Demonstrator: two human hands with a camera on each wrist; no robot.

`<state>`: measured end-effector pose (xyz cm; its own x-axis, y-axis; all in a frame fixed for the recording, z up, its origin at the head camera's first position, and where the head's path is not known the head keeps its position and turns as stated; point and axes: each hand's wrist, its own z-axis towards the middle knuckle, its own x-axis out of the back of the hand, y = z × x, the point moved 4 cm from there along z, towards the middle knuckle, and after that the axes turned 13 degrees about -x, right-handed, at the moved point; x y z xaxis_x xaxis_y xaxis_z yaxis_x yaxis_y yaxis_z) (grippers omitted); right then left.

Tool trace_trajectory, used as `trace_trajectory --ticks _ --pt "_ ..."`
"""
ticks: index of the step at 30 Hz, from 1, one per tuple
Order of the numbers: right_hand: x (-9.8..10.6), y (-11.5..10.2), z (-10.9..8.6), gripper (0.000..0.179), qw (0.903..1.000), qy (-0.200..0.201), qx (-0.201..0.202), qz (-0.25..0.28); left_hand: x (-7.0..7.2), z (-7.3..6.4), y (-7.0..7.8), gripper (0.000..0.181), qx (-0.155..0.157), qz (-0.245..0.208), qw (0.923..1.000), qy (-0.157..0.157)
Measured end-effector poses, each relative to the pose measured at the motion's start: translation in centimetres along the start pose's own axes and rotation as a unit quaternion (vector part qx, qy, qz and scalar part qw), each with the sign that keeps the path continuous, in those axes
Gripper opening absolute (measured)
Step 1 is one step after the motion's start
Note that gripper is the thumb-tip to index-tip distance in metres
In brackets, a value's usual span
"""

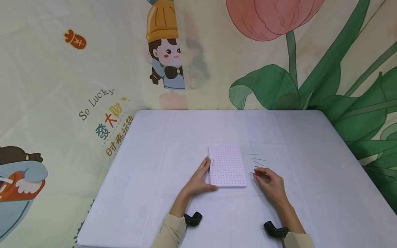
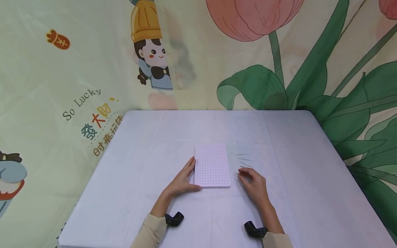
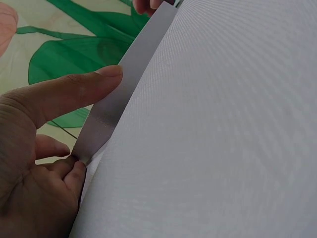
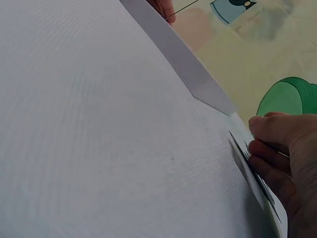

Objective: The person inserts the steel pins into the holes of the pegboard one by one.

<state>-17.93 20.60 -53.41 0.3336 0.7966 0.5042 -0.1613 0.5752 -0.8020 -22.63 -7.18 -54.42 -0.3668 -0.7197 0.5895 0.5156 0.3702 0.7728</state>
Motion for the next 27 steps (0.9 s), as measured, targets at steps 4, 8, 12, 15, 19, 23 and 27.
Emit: trace_trajectory --ticks 4,8,12,15,19,23,27 --pt "-0.1 0.2 -0.1 0.028 0.9998 -0.002 -0.006 -0.017 0.0 0.0 -0.1 0.116 0.001 -0.001 1.0000 0.001" --pt "-0.1 0.3 -0.5 0.026 0.9996 -0.004 -0.011 -0.026 0.0 0.0 -0.1 0.116 -0.001 -0.001 1.0000 0.002" --pt "0.0 0.4 -1.0 0.025 0.9993 -0.003 -0.011 -0.036 0.0 0.0 -0.1 0.116 -0.002 0.001 1.0000 0.003" --pt "0.2 0.4 -1.1 0.026 0.9996 0.005 -0.002 -0.028 0.0 0.0 -0.2 0.116 -0.002 0.003 1.0000 0.004" --pt "0.3 0.5 -1.0 0.029 0.9998 0.010 0.011 -0.012 0.0 -0.1 -0.2 0.116 0.001 0.002 1.0000 0.004" --pt "0.2 0.5 -1.0 0.031 0.9996 0.012 0.016 -0.020 0.0 -0.1 -0.2 0.116 0.002 -0.002 1.0000 0.005" --pt "0.3 0.5 -1.1 0.032 0.9986 0.025 0.029 -0.036 -0.1 -0.1 -0.2 0.116 -0.003 -0.009 0.9999 0.007"
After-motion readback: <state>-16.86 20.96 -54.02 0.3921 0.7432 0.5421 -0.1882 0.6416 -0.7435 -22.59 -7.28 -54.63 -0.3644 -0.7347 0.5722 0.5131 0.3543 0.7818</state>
